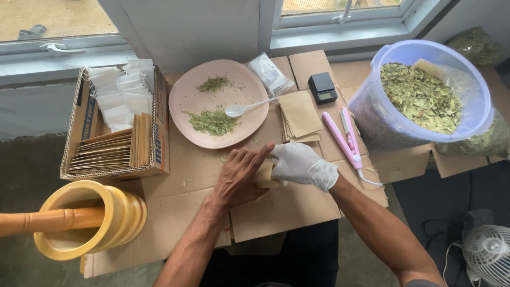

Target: Packaging dried tea leaves into small paper pouches and sealing them with a handheld heat sealer

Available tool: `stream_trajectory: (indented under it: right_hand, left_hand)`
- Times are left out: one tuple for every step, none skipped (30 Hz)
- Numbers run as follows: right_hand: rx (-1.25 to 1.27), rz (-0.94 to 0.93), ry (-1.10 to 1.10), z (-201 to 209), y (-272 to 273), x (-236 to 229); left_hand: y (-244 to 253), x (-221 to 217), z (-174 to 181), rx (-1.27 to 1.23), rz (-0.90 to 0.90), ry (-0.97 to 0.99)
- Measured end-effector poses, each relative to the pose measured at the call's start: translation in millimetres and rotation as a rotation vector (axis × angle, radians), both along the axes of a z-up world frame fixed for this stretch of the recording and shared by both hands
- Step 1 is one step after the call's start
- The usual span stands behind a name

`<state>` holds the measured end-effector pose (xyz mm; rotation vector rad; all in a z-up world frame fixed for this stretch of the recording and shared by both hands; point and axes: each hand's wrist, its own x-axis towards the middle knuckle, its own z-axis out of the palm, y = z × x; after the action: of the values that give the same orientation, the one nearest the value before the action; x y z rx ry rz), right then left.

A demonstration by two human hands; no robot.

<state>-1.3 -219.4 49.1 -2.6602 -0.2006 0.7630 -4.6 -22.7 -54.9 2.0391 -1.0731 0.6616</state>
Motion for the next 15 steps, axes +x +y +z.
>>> stream_trajectory:
  right_hand:
    - [-0.001,-0.001,0.003,-8.1,-2.7,5.0]
    - [0.003,0.012,-0.045,-16.4,-5.6,9.9]
    - [0.007,0.020,-0.087,-24.8,-9.1,13.4]
    - [0.006,0.014,-0.080,-24.2,-8.5,8.2]
    - [0.009,0.007,-0.079,-21.6,-7.4,8.1]
    - [0.011,0.000,-0.078,-19.0,-5.9,7.8]
    - [0.009,0.001,-0.075,-12.6,-1.9,7.3]
    - [0.032,-0.008,-0.092,-7.0,2.2,6.7]
    - [0.058,-0.020,-0.096,-4.4,6.9,0.7]
    - [0.060,-0.021,-0.081,-7.6,7.8,-1.3]
    - [0.051,-0.013,-0.093,-8.8,8.5,1.0]
    - [0.042,-0.006,-0.105,-9.6,9.1,3.7]
    - [0.042,-0.007,-0.100,-11.0,7.7,3.4]
    - [0.064,-0.023,-0.100,-12.2,6.0,3.1]
    - [0.088,-0.036,-0.103,-13.9,5.8,4.3]
  left_hand:
    - [-0.3,1.8,1.1,-0.001,-0.001,0.003]
    - [-0.7,3.6,2.1,-0.019,0.008,-0.011]
    - [-1.7,4.6,3.0,-0.038,0.013,-0.020]
    - [-3.1,-0.9,5.1,-0.039,0.007,-0.013]
    - [-4.1,-1.8,8.8,-0.055,0.018,-0.009]
    - [-4.9,-2.8,12.5,-0.072,0.028,-0.005]
    - [-4.5,-0.1,11.3,-0.073,0.029,-0.002]
    - [-4.1,2.4,9.1,-0.074,0.041,-0.026]
    - [-2.7,-1.3,4.7,-0.071,0.051,-0.038]
    - [-2.2,-4.2,1.8,-0.070,0.051,-0.023]
    - [-2.2,-2.1,0.4,-0.079,0.050,-0.029]
    - [-2.3,0.3,-0.5,-0.089,0.049,-0.035]
    - [-2.6,0.4,-1.6,-0.089,0.048,-0.031]
    - [-3.1,0.5,-2.5,-0.102,0.047,-0.024]
    - [-2.0,1.7,-3.4,-0.112,0.048,-0.020]
